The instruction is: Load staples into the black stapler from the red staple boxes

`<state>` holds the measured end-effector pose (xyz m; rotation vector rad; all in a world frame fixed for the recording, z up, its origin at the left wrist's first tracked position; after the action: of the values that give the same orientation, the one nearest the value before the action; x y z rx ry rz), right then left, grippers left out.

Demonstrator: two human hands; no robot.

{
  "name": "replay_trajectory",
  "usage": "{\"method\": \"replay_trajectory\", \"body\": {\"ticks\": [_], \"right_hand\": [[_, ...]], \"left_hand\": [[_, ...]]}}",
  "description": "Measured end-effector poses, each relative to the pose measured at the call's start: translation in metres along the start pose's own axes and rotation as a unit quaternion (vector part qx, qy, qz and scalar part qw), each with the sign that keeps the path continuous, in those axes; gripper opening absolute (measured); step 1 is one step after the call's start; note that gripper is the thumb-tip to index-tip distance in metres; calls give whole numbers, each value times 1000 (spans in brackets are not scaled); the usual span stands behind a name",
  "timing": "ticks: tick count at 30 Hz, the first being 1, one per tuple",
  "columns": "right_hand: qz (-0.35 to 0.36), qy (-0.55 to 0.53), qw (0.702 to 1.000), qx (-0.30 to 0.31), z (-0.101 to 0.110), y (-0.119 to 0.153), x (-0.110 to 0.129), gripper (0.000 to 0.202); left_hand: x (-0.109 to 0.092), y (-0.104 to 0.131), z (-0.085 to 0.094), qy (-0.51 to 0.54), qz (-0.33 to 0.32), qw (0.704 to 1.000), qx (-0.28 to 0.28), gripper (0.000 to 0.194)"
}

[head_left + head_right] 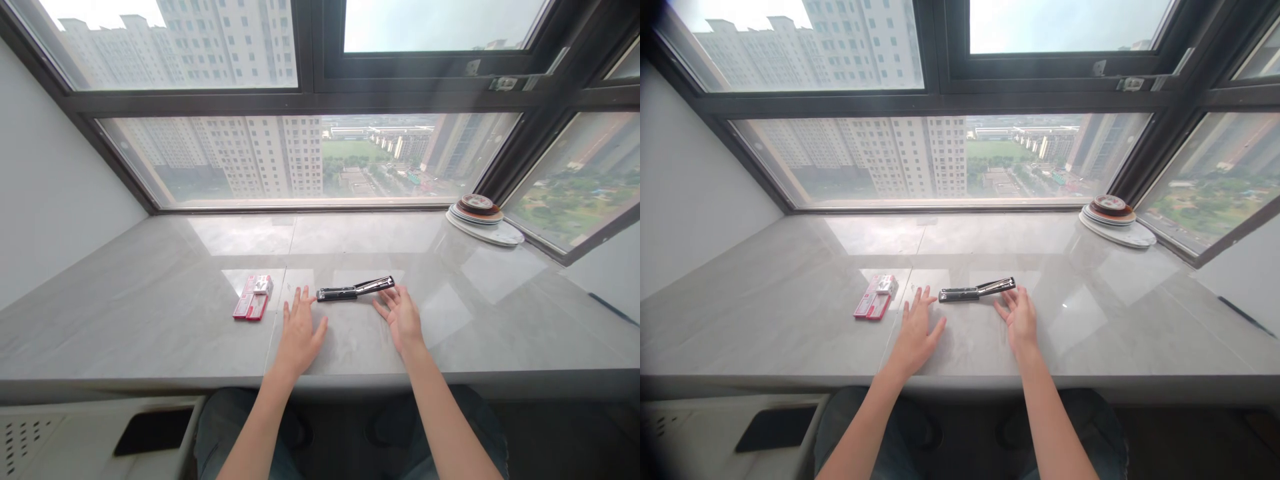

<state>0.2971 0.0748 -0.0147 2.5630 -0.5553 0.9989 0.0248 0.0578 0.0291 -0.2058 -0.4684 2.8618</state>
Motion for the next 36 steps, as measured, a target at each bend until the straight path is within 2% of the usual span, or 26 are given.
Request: {"method": "replay_trajectory", "body": {"ticks": [3, 5, 6, 8, 11, 13, 15, 17, 19, 22, 25, 28, 31, 34, 36], "right_hand": [[32, 89, 995, 16, 10, 28, 10, 47], [39, 202, 977, 47, 13, 45, 12, 49], [43, 269, 960, 69, 12, 52, 11, 46], [57, 396, 909, 113, 6, 62, 9, 37], [66, 521, 836, 155, -8, 67, 3, 29], [38, 556, 808, 192, -21, 69, -5, 29], [14, 560, 792, 242, -35, 70, -14, 30], [15, 542, 796, 270, -48, 69, -18, 33], [-1, 514, 817, 263, -51, 62, -21, 39], [-83, 469, 845, 243, -43, 47, -26, 44], [-120, 460, 847, 239, -34, 33, -22, 44], [-129, 472, 842, 228, -22, 22, -13, 42], [-126, 511, 822, 217, -9, 14, -2, 38], [-55, 585, 781, 212, -13, 12, 16, 31], [29, 625, 748, 222, -31, 17, 27, 22]], "left_hand": [[49, 13, 22, -64, 149, 985, -65, 48], [78, 27, 28, -96, 222, 968, -62, 52], [88, 32, 28, -104, 231, 966, -51, 52], [94, 40, 25, -98, 205, 973, -32, 47], [77, 42, 21, -22, 115, 993, -6, 34], [56, 37, 17, 44, 58, 997, 10, 29], [33, 28, 15, 96, 19, 995, 14, 32], [11, 16, 12, 135, -10, 991, 18, 40], [-9, 3, 8, 165, -38, 985, 27, 47], [-28, -10, 2, 203, -72, 976, 41, 53], [-31, -14, 0, 232, -76, 969, 43, 56], [-25, -11, 0, 246, -57, 967, 39, 47], [-22, -8, 1, 252, -50, 966, 35, 48], [-23, -7, 2, 247, -49, 967, 32, 52], [-24, -8, 1, 242, -48, 968, 32, 53]]}}
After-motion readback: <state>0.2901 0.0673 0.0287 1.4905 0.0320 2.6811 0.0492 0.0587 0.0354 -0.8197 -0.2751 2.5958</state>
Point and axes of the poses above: each hand's wrist, its own y-axis away from the middle knuckle, its own z-axis out of the back of the hand, x = y × z, the point moved 7 cm from there along -y, towards the middle knuckle, and after that the axes turned 15 degrees about -y, right-handed, at the moved point
